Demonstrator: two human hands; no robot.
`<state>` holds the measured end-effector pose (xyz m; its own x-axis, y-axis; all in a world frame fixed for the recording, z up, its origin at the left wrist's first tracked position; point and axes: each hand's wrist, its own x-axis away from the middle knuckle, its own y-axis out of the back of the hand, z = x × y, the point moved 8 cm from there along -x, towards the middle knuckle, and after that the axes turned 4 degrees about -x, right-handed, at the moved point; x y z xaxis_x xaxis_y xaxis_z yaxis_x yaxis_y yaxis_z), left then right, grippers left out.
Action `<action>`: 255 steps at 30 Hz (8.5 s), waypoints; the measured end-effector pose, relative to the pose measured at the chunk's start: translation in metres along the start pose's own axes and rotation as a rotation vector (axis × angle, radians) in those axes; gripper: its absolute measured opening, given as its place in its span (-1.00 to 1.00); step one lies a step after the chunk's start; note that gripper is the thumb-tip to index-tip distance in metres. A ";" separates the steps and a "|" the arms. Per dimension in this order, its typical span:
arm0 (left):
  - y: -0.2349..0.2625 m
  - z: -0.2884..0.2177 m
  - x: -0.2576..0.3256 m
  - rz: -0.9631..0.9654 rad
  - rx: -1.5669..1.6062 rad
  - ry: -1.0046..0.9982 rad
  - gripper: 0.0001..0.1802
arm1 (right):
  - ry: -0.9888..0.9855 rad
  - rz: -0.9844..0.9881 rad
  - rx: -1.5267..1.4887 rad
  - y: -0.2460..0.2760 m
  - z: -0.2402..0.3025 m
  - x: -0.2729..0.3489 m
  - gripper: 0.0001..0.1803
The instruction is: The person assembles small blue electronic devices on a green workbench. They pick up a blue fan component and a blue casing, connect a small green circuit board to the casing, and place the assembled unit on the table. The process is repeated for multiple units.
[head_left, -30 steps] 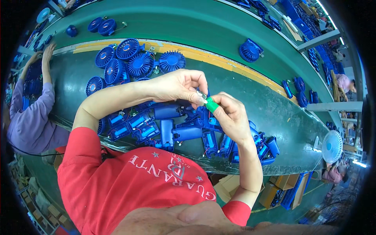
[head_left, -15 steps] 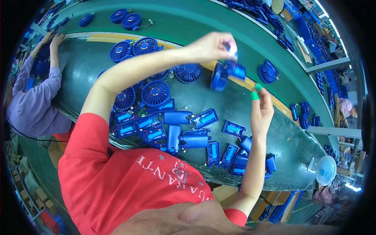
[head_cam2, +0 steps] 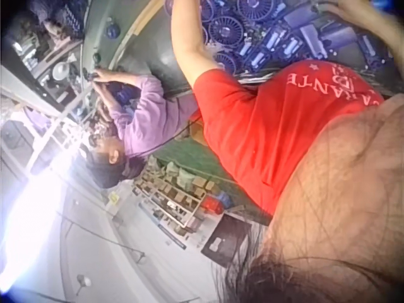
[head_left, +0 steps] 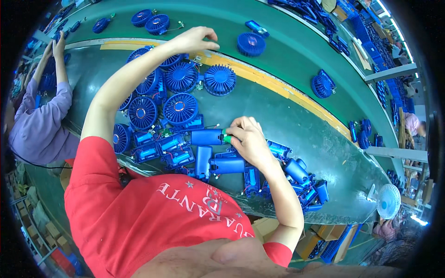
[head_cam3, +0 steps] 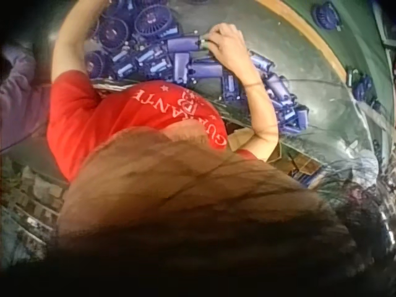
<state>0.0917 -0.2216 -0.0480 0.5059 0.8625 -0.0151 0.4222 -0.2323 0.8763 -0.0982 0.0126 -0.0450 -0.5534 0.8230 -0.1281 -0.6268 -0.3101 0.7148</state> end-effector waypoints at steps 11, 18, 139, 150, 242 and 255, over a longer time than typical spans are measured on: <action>-0.057 -0.085 0.022 0.152 0.006 -0.115 -0.19 | -0.434 -0.291 -0.693 0.050 -0.060 0.058 -0.82; -0.074 -0.098 0.015 0.045 0.115 -0.168 -0.11 | -0.476 -0.422 -0.665 0.078 -0.073 0.097 -0.74; -0.041 -0.048 -0.035 -0.029 -0.227 -0.148 -0.65 | -0.243 -0.506 0.098 0.065 -0.049 0.072 -0.83; -0.023 -0.072 0.010 -0.197 0.093 -0.339 -0.81 | -0.470 -0.181 0.333 0.088 -0.067 0.120 -0.62; -0.110 -0.221 0.120 0.788 1.603 -0.106 -0.71 | 0.002 -0.156 -0.554 0.071 0.012 0.051 -0.84; -0.114 -0.225 0.125 0.929 1.528 -0.099 -0.70 | -0.027 0.045 -0.626 0.071 0.014 0.045 -0.82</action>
<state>-0.0625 0.0144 -0.0412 0.9738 0.2058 0.0971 0.2242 -0.7951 -0.5635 -0.1597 0.0343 0.0100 -0.5779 0.8118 -0.0839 -0.8100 -0.5580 0.1802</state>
